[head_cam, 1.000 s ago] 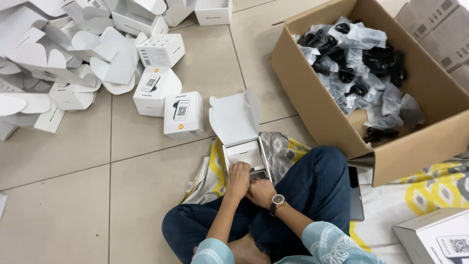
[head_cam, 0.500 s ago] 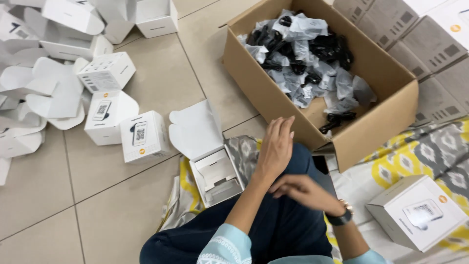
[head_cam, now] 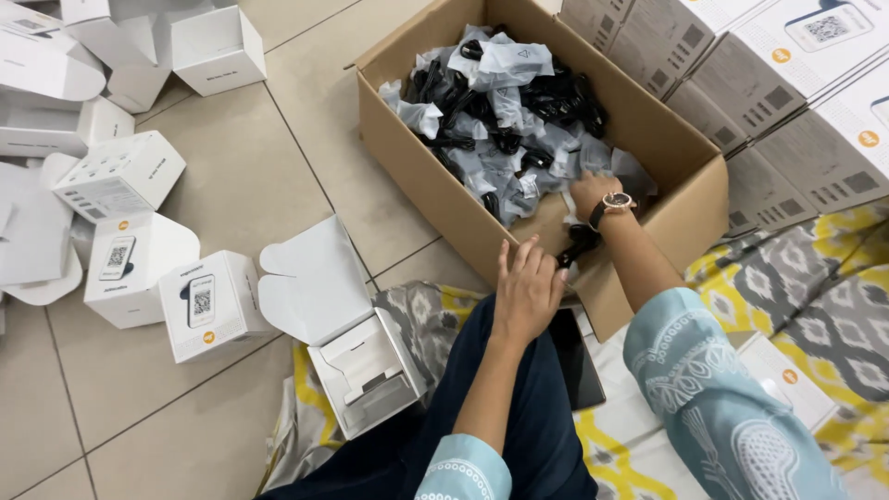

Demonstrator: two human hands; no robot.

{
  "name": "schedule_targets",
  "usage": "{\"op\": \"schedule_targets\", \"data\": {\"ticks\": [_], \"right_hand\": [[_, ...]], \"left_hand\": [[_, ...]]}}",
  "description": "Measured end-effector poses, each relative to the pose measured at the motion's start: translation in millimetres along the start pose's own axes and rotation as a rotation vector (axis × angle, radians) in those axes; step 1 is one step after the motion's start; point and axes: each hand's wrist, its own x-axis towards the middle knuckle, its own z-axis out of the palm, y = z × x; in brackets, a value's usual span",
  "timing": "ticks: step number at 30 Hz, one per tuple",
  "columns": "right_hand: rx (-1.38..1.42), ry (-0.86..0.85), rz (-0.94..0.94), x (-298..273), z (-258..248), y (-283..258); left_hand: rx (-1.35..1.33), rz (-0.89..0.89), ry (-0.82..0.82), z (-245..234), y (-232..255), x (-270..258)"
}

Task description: The person packs electronic health monitors and cables into product boxes while sitting on the floor.

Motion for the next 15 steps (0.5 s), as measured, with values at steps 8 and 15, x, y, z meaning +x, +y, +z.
{"op": "schedule_targets", "data": {"ticks": [8, 15], "right_hand": [[-0.118, -0.249, -0.013, 1.7, 15.0, -25.3], [-0.017, -0.334, -0.011, -2.7, 27.3, -26.4]], "left_hand": [[0.034, 0.018, 0.01, 7.7, -10.4, 1.4], [0.02, 0.005, -0.005, 9.5, -11.1, -0.7]]}}
